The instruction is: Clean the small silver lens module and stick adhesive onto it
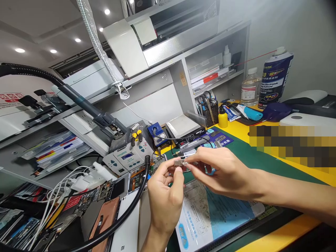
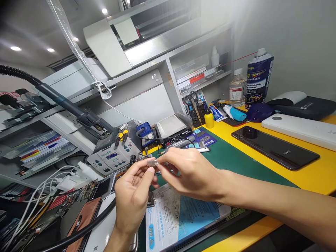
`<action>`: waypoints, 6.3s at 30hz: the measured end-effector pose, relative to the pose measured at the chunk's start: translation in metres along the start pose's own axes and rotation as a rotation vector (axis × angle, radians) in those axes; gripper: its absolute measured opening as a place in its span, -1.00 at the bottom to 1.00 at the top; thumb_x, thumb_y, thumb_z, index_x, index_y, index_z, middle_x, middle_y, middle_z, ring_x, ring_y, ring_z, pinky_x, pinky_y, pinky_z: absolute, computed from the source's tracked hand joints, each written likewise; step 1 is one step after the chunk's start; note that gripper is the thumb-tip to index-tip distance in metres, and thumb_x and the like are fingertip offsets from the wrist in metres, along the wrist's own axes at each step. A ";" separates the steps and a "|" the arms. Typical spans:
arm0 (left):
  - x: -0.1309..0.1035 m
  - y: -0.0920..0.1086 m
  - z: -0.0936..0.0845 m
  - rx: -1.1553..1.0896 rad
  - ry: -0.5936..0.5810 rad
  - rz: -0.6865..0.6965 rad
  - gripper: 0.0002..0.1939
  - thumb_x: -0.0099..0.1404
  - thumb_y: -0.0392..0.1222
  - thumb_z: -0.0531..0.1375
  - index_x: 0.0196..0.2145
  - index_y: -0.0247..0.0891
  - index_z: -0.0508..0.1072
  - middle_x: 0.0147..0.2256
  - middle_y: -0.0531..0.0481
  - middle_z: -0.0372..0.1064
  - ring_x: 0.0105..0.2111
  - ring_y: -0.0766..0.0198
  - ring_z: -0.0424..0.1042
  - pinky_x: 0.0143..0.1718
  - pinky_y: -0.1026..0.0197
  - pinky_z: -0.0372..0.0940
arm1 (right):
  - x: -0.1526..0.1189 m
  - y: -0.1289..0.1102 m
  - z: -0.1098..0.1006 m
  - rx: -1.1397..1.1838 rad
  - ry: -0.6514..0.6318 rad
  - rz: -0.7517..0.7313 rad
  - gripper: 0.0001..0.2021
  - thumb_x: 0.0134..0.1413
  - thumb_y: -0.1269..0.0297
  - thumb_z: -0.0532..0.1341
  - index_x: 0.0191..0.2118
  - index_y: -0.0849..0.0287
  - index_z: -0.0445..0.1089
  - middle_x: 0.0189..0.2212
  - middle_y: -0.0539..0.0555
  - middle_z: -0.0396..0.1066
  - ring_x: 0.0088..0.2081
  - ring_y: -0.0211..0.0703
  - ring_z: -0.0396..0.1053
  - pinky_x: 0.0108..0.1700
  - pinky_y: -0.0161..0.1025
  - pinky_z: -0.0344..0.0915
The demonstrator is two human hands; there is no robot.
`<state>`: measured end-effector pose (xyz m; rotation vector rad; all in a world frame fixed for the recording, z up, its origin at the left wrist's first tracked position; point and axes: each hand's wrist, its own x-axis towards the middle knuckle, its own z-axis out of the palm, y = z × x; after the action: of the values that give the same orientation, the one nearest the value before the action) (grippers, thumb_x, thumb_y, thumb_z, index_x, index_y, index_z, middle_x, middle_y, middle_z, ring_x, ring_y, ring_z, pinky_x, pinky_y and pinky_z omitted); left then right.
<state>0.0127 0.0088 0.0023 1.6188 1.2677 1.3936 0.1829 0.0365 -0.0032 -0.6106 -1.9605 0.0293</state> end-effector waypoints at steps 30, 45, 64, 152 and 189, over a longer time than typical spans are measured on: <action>-0.002 -0.006 0.001 0.210 0.025 0.245 -0.82 0.35 -0.28 0.18 -0.12 -0.20 0.54 -0.22 -0.03 0.54 -0.28 0.25 0.54 -0.25 0.28 0.43 | 0.002 -0.002 -0.002 0.018 0.024 0.088 -0.87 0.22 0.45 0.19 -0.17 0.26 0.49 -0.46 0.07 0.47 -0.50 -0.27 0.31 -0.42 -0.29 0.24; -0.002 -0.008 0.001 0.222 0.040 0.258 -0.82 0.35 -0.27 0.18 -0.11 -0.18 0.53 -0.21 -0.01 0.54 -0.27 0.25 0.54 -0.25 0.29 0.42 | 0.002 -0.004 -0.003 0.034 0.025 0.142 -0.88 0.19 0.45 0.21 -0.21 0.29 0.50 -0.48 0.06 0.45 -0.52 -0.27 0.31 -0.45 -0.29 0.23; -0.002 -0.009 0.002 0.314 0.015 0.329 -0.81 0.36 -0.31 0.16 -0.11 -0.20 0.52 -0.26 0.02 0.49 -0.30 0.29 0.48 -0.25 0.30 0.37 | 0.001 -0.004 -0.002 0.043 -0.003 0.054 -0.86 0.23 0.44 0.20 -0.17 0.29 0.50 -0.46 0.09 0.49 -0.50 -0.25 0.35 -0.44 -0.29 0.27; 0.000 -0.002 0.004 0.025 -0.058 0.053 -0.79 0.33 -0.26 0.17 -0.12 -0.24 0.56 -0.21 -0.06 0.57 -0.39 0.29 0.51 -0.42 0.34 0.38 | -0.002 -0.001 -0.002 -0.009 -0.082 0.035 -0.88 0.20 0.44 0.22 -0.15 0.23 0.47 -0.49 0.02 0.40 -0.52 -0.28 0.29 -0.45 -0.29 0.22; 0.003 0.001 0.001 -0.138 -0.007 -0.108 -0.78 0.29 -0.18 0.23 -0.13 -0.31 0.51 -0.42 0.01 0.43 -0.48 0.33 0.41 -0.55 0.36 0.42 | -0.001 -0.002 -0.003 0.025 -0.075 0.092 -0.93 0.18 0.48 0.22 -0.22 0.28 0.44 -0.46 0.02 0.41 -0.52 -0.33 0.28 -0.45 -0.32 0.21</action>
<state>0.0137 0.0116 0.0036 1.4411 1.2088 1.3762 0.1849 0.0333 -0.0014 -0.6913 -2.0005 0.1354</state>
